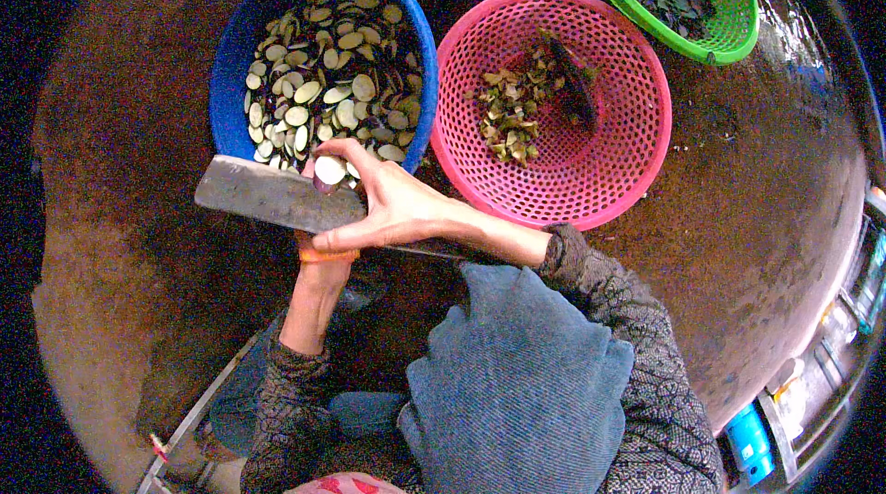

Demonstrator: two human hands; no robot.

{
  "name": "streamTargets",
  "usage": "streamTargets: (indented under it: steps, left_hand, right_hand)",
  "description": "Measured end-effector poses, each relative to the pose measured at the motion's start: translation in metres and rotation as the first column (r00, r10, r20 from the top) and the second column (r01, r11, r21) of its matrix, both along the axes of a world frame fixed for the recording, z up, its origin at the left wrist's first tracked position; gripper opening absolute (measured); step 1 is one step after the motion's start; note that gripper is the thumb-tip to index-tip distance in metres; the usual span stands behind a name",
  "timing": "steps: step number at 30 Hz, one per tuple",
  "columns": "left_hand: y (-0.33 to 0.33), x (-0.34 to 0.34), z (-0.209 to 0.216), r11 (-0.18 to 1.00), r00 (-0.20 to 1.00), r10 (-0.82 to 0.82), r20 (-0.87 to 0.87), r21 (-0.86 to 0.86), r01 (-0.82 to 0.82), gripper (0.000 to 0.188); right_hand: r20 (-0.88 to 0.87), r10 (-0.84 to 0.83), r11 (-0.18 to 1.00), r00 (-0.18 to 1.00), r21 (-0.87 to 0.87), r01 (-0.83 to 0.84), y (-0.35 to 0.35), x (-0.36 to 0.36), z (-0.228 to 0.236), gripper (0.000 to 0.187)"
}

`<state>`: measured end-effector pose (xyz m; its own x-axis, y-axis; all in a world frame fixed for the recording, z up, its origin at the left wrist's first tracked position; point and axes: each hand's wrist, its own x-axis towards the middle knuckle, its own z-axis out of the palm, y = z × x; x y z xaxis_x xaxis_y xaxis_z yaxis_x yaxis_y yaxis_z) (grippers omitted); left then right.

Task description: The person slices eggplants into thin rounds using a knife and places the slices into a blue bowl. The stems are discarded into a pink basket. The person continues this process with multiple eggplants.

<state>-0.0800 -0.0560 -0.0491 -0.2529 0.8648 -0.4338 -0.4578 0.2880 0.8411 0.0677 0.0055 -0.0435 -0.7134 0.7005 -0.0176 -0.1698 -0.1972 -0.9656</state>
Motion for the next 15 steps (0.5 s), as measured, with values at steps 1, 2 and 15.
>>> streamTargets:
  steps: [1,2,15]
  left_hand:
    - [-0.001,0.001,0.0,0.992,0.985,0.082,0.152,-0.106,-0.066,0.041]
    - [-0.004,0.003,0.0,0.995,0.983,0.078,0.167,-0.071,-0.067,0.038]
    - [-0.016,0.008,0.004,0.957,0.987,0.157,-0.027,-0.243,-0.159,0.041]
  right_hand:
    - [-0.027,0.019,0.995,0.999,-0.1,-0.021,0.001,0.001,-0.002,0.113]
    - [0.012,-0.05,0.998,0.999,0.048,0.05,0.0,-0.002,-0.003,0.099]
    - [0.128,-0.061,0.998,0.99,-0.01,0.063,0.003,-0.009,-0.024,0.086]
